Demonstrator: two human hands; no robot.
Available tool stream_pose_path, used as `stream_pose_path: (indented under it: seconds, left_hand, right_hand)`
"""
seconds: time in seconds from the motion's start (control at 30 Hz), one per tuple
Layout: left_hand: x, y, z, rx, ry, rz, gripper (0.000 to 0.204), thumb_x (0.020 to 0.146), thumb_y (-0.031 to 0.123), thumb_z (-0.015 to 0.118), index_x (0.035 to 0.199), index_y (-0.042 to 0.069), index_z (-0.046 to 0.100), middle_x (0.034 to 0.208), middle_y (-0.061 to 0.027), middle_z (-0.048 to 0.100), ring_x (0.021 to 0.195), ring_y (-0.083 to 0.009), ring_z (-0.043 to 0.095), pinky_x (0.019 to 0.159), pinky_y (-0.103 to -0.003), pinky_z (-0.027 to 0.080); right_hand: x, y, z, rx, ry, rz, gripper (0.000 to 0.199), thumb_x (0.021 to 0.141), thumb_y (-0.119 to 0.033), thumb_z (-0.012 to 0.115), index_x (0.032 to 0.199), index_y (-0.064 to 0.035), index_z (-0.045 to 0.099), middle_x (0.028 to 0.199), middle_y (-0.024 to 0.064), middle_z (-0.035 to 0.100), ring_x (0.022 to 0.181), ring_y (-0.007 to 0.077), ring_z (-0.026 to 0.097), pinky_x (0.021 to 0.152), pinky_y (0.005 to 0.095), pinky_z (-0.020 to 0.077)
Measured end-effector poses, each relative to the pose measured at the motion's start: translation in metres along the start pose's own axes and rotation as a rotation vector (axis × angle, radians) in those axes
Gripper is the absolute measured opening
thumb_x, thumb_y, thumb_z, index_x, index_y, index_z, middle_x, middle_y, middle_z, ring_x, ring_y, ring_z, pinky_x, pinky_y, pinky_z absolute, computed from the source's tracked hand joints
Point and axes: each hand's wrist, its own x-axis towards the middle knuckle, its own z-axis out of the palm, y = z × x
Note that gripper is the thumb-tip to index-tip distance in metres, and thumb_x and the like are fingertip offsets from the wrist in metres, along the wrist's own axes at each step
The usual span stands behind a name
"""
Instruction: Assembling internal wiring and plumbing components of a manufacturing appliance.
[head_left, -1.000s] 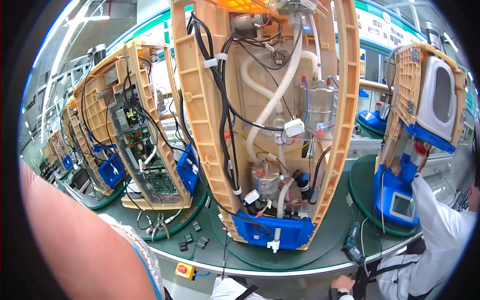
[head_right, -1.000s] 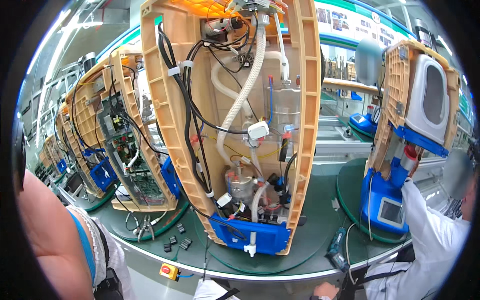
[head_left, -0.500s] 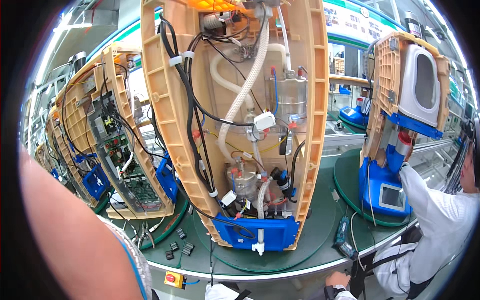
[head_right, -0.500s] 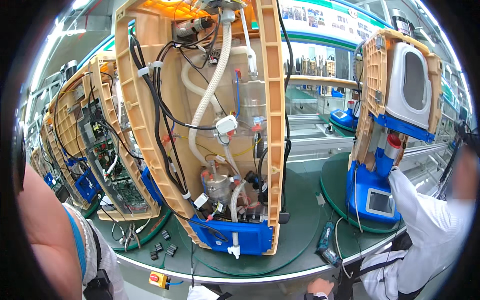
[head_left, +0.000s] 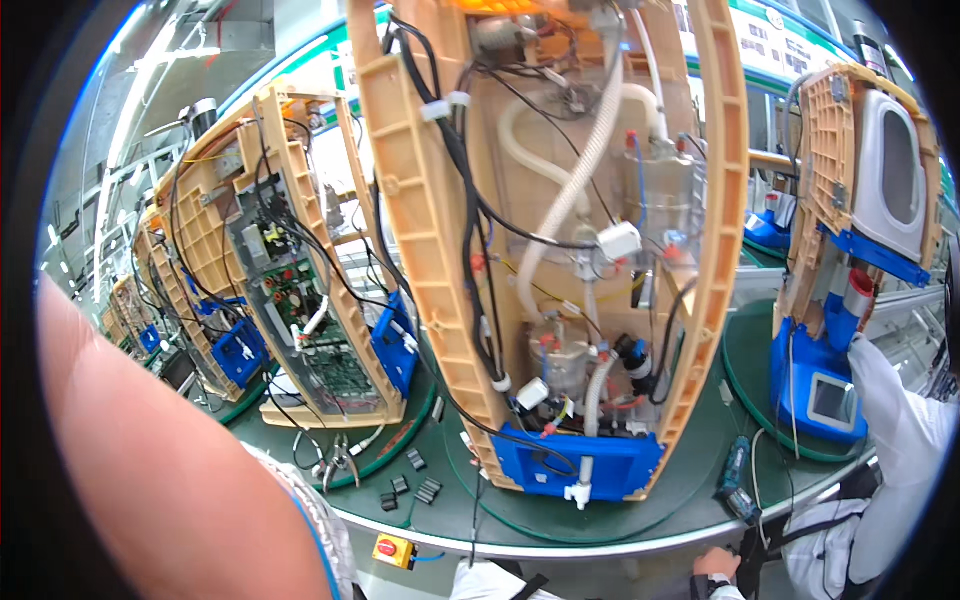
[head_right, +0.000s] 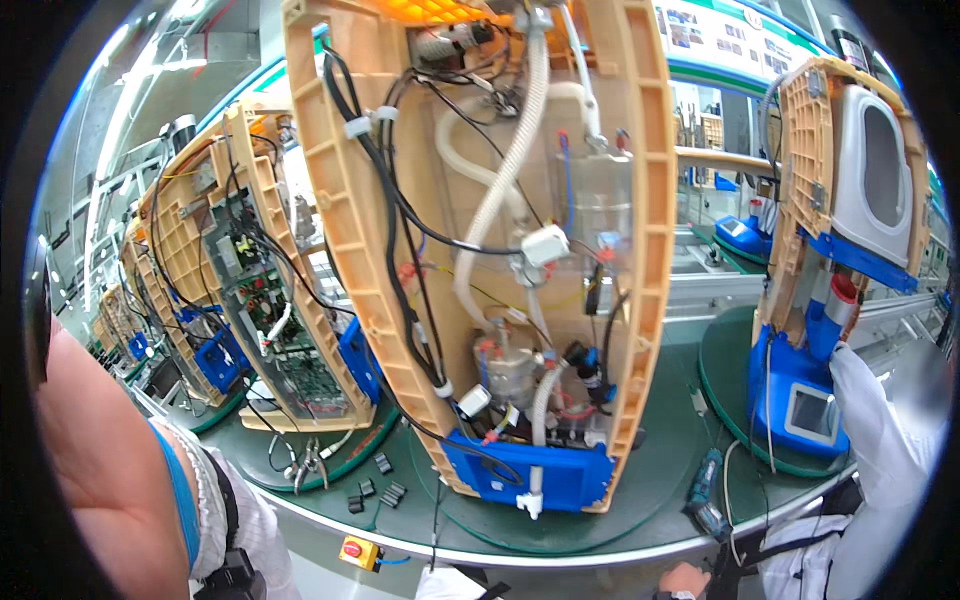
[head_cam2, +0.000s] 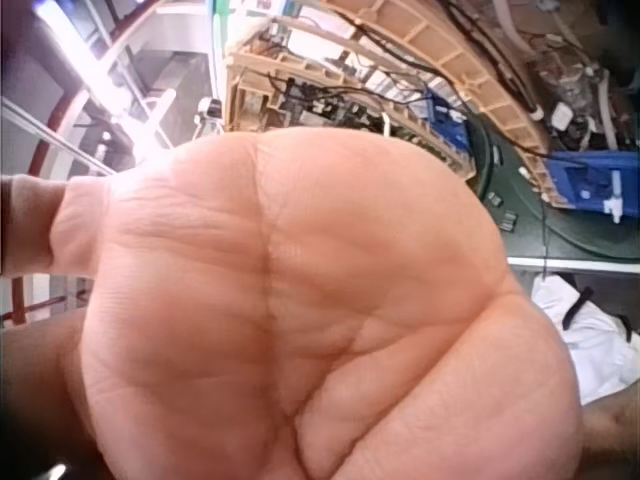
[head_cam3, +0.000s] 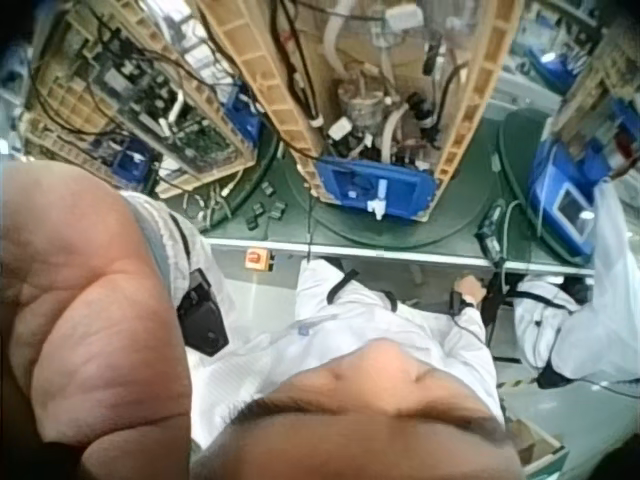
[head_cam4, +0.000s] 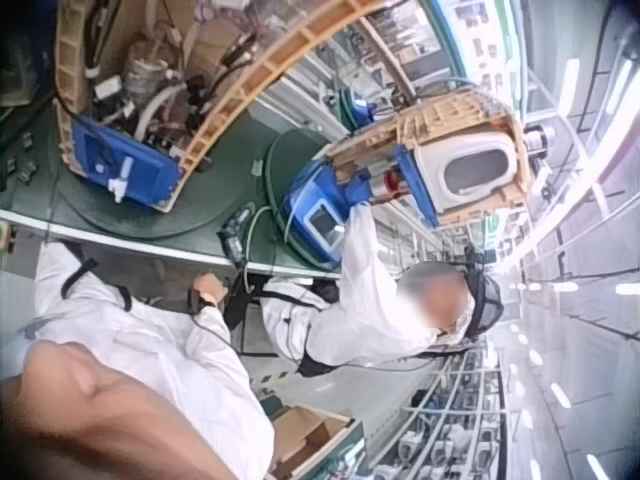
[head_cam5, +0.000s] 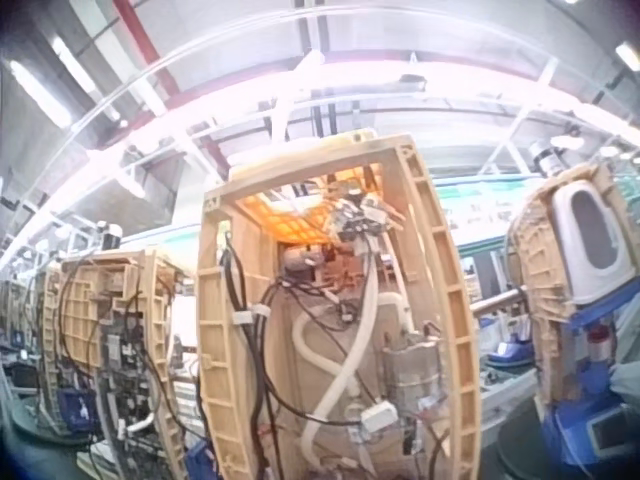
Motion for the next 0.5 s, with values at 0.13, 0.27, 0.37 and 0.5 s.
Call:
stream_pose_path:
  seconds: [0.13,0.27,0.37,0.5]
  left_hand:
    - [-0.007,-0.010,-0.008,0.022,-0.007,-0.013,0.064,0.094,0.048,0.055,0.140,0.004,0.046,0.149,-0.0228,0.038,0.140,-0.0368,0.035,0.117,-0.051,0.024]
    - [-0.009,-0.012,-0.034,0.029,0.023,-0.013,0.064,0.094,0.047,0.055,0.140,0.004,0.046,0.149,-0.0228,0.038,0.140,-0.0368,0.035,0.117,-0.051,0.024]
    - [-0.015,-0.019,-0.044,0.064,0.026,-0.022,0.063,0.094,0.047,0.055,0.140,0.004,0.046,0.149,-0.0228,0.038,0.140,-0.0368,0.035,0.117,-0.051,0.024]
    - [-0.018,-0.014,-0.036,0.093,0.024,-0.021,0.063,0.094,0.046,0.055,0.140,0.004,0.046,0.149,-0.0228,0.038,0.140,-0.0368,0.035,0.117,-0.051,0.024]
  right_hand:
    - [-0.011,0.003,-0.016,0.019,-0.185,-0.048,0.033,0.084,-0.036,0.057,0.097,-0.0118,0.075,0.104,0.0126,0.070,0.103,0.0326,0.065,0.092,0.0503,0.0415]
    - [-0.030,0.017,-0.044,0.035,-0.289,-0.075,0.039,0.090,-0.040,0.052,0.108,-0.0129,0.073,0.117,0.0130,0.068,0.112,0.0336,0.062,0.096,0.0520,0.0411]
    - [-0.035,0.007,-0.060,-0.022,-0.349,-0.075,0.042,0.091,-0.042,0.051,0.111,-0.0121,0.072,0.121,0.0128,0.068,0.116,0.0335,0.060,0.097,0.0504,0.0410]
    - [-0.024,-0.004,-0.051,-0.048,-0.352,-0.095,0.040,0.089,-0.041,0.052,0.105,-0.0117,0.075,0.115,0.0140,0.070,0.114,0.0331,0.063,0.094,0.0482,0.0436]
